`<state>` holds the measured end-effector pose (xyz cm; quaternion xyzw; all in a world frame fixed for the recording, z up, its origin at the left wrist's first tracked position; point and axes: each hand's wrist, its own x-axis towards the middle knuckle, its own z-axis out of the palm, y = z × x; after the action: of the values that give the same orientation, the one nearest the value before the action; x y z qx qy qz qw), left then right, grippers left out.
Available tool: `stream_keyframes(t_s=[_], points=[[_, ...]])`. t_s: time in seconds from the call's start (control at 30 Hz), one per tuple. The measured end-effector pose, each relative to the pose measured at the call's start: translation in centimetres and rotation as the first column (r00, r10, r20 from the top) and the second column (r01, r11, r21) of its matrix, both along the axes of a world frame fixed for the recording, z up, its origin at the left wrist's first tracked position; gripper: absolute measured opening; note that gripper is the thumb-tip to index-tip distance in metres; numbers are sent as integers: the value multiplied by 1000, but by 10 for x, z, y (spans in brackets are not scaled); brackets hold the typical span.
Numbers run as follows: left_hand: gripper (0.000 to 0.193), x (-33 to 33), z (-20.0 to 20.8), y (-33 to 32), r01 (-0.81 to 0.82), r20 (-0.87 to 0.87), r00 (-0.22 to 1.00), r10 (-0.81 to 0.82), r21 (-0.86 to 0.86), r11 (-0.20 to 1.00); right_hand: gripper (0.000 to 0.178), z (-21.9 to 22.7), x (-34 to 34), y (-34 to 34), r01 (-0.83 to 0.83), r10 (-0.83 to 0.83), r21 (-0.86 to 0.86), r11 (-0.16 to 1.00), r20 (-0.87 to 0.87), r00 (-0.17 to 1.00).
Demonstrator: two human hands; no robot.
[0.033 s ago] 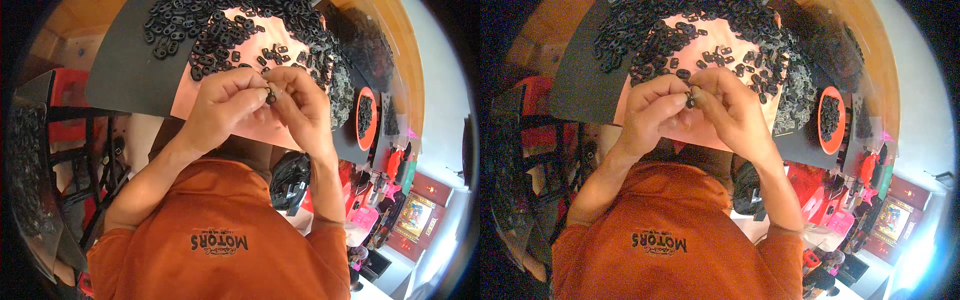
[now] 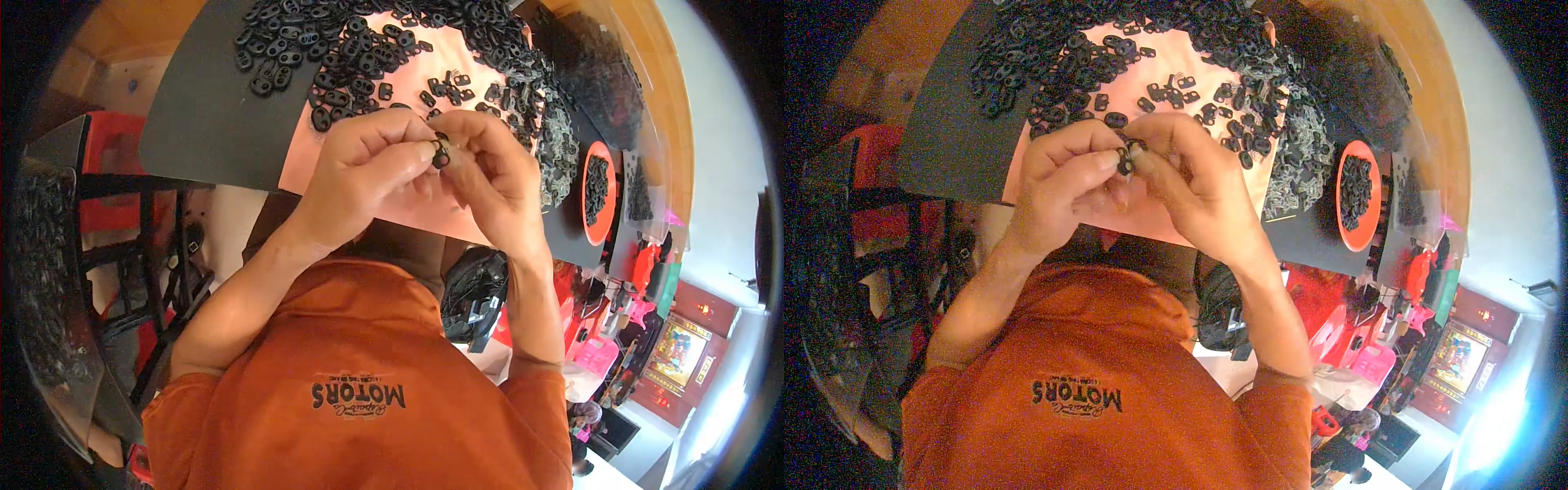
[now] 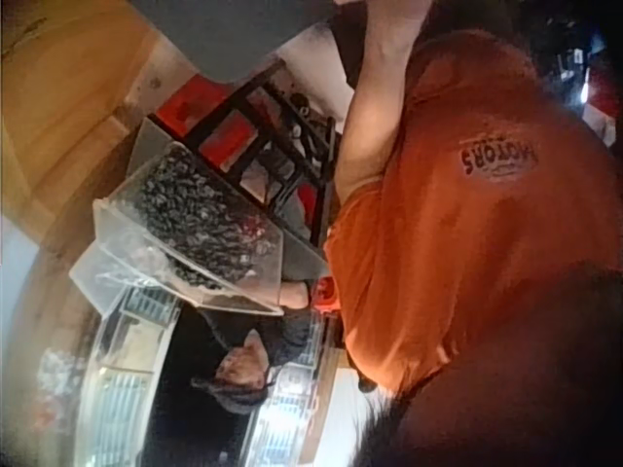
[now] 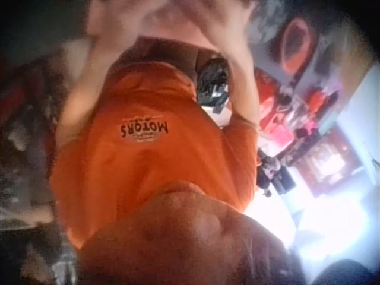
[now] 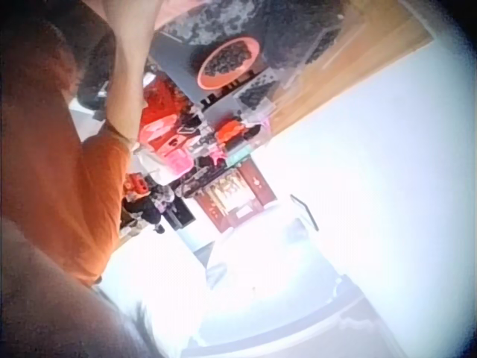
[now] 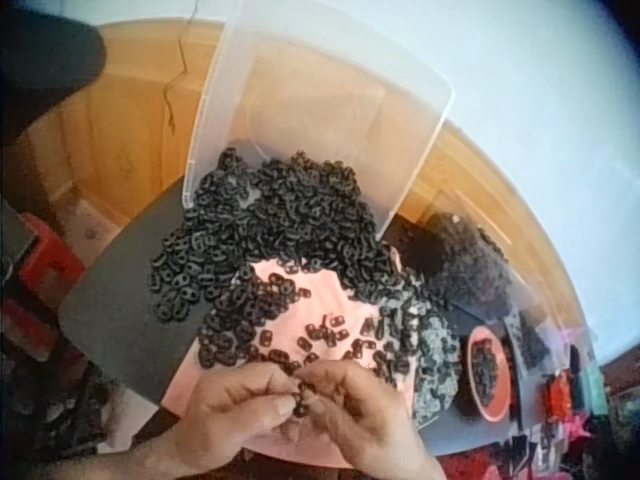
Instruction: The person sits at a table and repeatedly picks up small black plastic components and metal screws from a pile. They insert the screws into the plastic parts by hand, creating small assemblies. The person handles the items one at a time, placing the finished units back onto the table surface.
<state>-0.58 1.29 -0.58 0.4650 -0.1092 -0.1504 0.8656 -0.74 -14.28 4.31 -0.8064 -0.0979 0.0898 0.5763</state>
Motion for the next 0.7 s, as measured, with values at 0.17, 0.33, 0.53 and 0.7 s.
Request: stream_keyframes(t_s=[0.17,0.33,0.53,0.7], points=[[14,3,0,7,66,-63,996,-71,-71,995,28,3,-2,-9,-113,114,-73,991,8,993],[14,4,-3,7,80,-69,993,-93,-170,982,25,0,-2,-9,-98,98,-13,995,-2,995],[13,3,-2,6,78,-90,992,-91,-138,987,16,-5,2,-12,20,-7,92,996,-143,990],[14,4,-1,5,103,-111,988,-108,-51,993,24,-9,11,-24,55,43,360,931,-259,965]])
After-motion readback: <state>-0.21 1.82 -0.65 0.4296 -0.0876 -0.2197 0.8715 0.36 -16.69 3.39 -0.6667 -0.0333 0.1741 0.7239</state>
